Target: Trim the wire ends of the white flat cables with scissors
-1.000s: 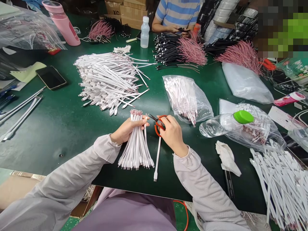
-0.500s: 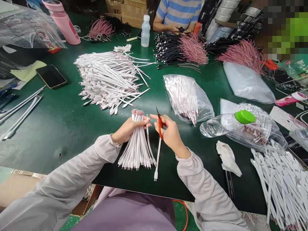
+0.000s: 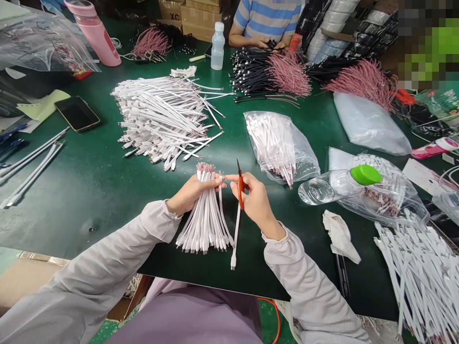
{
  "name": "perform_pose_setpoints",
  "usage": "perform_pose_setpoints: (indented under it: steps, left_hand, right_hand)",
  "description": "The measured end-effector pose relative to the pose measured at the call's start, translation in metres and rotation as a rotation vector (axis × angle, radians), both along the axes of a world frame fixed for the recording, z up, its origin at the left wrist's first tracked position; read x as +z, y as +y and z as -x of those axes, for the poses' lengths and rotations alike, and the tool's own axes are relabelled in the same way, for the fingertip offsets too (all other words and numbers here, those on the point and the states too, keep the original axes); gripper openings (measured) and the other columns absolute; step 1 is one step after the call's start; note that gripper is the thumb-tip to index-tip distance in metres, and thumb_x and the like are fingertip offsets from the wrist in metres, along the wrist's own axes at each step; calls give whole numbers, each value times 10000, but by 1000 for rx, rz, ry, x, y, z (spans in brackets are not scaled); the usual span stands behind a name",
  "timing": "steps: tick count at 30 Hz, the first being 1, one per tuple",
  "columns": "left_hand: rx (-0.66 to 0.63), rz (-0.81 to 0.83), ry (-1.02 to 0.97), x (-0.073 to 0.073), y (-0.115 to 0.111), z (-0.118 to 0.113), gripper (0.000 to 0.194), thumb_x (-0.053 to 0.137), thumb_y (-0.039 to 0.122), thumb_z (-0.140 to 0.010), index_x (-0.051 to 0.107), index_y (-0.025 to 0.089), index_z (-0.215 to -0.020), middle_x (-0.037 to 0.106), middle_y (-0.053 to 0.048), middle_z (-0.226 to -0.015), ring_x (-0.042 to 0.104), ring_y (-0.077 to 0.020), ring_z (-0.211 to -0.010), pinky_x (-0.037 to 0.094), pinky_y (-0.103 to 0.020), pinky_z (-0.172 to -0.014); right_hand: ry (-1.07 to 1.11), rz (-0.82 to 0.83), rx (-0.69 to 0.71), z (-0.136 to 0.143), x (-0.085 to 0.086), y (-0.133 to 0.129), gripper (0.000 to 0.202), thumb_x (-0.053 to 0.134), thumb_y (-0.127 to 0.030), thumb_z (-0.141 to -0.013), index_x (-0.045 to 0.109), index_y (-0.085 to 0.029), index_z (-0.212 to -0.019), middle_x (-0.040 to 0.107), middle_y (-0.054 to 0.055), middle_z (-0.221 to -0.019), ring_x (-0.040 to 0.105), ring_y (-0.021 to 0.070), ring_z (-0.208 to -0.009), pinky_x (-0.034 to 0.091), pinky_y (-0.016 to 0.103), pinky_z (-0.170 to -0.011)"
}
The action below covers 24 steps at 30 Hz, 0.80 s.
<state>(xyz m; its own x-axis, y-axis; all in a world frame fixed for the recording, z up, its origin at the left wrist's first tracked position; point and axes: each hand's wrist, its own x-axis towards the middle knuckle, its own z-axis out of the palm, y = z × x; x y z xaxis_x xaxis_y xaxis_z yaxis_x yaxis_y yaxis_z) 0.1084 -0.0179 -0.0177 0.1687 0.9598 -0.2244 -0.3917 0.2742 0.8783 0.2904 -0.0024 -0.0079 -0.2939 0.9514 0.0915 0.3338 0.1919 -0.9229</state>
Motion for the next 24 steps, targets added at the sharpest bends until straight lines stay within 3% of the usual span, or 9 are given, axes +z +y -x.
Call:
perform_pose_setpoints:
  steps: [3, 6, 11, 15, 18, 21, 24]
  left_hand:
    - [-11, 20, 12, -1, 0, -1, 274, 830, 312, -654, 686, 117, -780, 655, -18, -714, 564, -134, -688, 409, -292, -741]
    - [-38, 24, 20, -2, 0, -3, 287, 844, 297, -634, 700, 111, -799, 682, -37, -759, 598, -155, -746, 418, -294, -758]
    - [-101, -7, 105, 0, -2, -1, 236, 801, 319, -695, 699, 111, -738, 678, -39, -738, 587, -155, -729, 419, -300, -759]
    - [-121, -86, 205, 7, -2, 3, 233, 773, 339, -737, 714, 114, -736, 701, -56, -803, 615, -182, -810, 428, -314, -831]
    - [-148, -122, 187, 11, -3, 6, 232, 761, 336, -761, 724, 108, -780, 722, -81, -869, 635, -195, -875, 430, -325, -889]
    - [-164, -67, 45, 12, -5, 6, 252, 776, 333, -753, 696, 105, -826, 702, -59, -774, 638, -164, -750, 464, -324, -815]
    - [-129, -31, -19, 13, -6, 4, 300, 797, 316, -733, 685, 100, -909, 671, -26, -715, 614, -130, -657, 470, -294, -721]
  right_hand:
    - [134, 139, -18, 4, 0, 4, 290, 720, -400, -799, 725, -200, -1008, 710, 54, -961, 631, 186, -844, 502, 361, -832]
    - [253, 278, 54, 8, 0, 12, 298, 780, -429, -742, 736, -181, -901, 714, 52, -888, 639, 191, -842, 499, 370, -855]
    - [239, 323, 168, 13, 7, 24, 302, 819, -441, -691, 705, -171, -766, 655, 20, -742, 586, 160, -726, 474, 333, -737]
    - [134, 217, 75, 12, 12, 23, 363, 795, -508, -697, 637, -181, -697, 570, -5, -662, 516, 138, -655, 437, 307, -664]
    - [29, 97, 7, 1, 15, 20, 353, 675, -534, -809, 602, -197, -735, 553, 1, -708, 499, 138, -670, 423, 291, -649]
    - [-179, 9, 77, -16, 18, 15, 236, 635, -446, -847, 611, -214, -882, 591, 14, -834, 527, 151, -734, 435, 295, -703]
    - [-433, -68, 141, -29, 20, 8, 144, 609, -344, -831, 557, -212, -809, 576, 17, -829, 531, 151, -711, 416, 292, -681]
